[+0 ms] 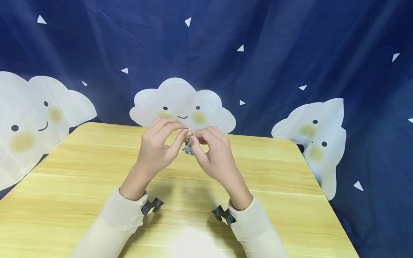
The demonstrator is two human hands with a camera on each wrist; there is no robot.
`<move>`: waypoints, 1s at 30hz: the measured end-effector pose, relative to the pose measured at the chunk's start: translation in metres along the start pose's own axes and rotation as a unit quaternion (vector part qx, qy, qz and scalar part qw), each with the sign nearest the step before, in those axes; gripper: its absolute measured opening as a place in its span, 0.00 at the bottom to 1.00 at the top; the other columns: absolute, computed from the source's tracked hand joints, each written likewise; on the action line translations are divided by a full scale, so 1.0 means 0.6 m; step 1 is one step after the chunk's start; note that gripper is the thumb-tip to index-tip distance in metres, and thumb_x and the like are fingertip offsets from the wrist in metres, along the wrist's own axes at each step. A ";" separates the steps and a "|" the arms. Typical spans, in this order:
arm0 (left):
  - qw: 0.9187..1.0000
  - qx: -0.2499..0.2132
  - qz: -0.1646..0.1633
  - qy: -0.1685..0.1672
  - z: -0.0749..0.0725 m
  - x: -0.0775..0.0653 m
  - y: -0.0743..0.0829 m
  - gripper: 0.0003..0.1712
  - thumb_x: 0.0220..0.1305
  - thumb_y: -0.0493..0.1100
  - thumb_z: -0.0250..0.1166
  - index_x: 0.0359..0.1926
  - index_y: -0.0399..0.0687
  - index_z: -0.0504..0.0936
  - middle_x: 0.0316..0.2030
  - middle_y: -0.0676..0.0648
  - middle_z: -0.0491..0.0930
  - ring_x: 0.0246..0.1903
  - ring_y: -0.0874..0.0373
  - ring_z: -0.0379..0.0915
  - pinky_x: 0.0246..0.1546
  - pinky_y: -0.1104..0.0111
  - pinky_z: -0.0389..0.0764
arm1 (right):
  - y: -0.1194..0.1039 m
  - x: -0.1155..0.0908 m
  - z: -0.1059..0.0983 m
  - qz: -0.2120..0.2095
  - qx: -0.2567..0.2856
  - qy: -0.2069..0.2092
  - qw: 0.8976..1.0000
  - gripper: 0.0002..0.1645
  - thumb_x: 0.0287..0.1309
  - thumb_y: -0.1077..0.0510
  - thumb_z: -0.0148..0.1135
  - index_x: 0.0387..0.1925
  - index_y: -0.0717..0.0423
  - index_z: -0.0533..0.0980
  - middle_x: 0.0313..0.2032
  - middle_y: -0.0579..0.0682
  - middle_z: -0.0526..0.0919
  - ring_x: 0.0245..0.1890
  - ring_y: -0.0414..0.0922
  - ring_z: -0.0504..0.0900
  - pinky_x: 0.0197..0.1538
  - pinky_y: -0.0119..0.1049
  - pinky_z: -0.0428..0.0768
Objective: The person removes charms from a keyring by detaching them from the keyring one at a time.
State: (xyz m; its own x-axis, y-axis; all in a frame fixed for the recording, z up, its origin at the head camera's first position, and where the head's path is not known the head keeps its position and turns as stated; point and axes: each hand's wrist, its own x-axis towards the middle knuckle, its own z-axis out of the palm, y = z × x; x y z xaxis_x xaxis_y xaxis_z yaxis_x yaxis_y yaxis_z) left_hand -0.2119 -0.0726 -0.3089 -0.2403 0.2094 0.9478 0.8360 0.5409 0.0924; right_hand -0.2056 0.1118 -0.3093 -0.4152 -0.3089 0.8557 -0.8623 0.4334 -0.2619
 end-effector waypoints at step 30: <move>0.999 0.048 0.009 -0.012 0.001 -0.003 0.009 0.03 0.68 0.34 0.67 0.39 0.37 0.86 0.34 0.43 0.87 0.31 0.50 0.79 0.30 0.65 0.82 | 0.000 0.002 0.000 -0.032 -0.047 0.018 0.998 0.08 0.67 0.64 0.59 0.32 0.61 0.81 0.28 0.52 0.81 0.32 0.48 0.77 0.39 0.36 0.77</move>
State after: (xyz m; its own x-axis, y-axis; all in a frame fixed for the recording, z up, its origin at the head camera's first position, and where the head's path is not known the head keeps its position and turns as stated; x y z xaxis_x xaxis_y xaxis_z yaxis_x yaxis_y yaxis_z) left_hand -0.2073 -0.0695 -0.3103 -0.2375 0.2389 0.9415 0.7897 0.6119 0.0439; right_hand -0.2063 0.1112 -0.3081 -0.3469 -0.3086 0.8857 -0.8552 0.4917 -0.1637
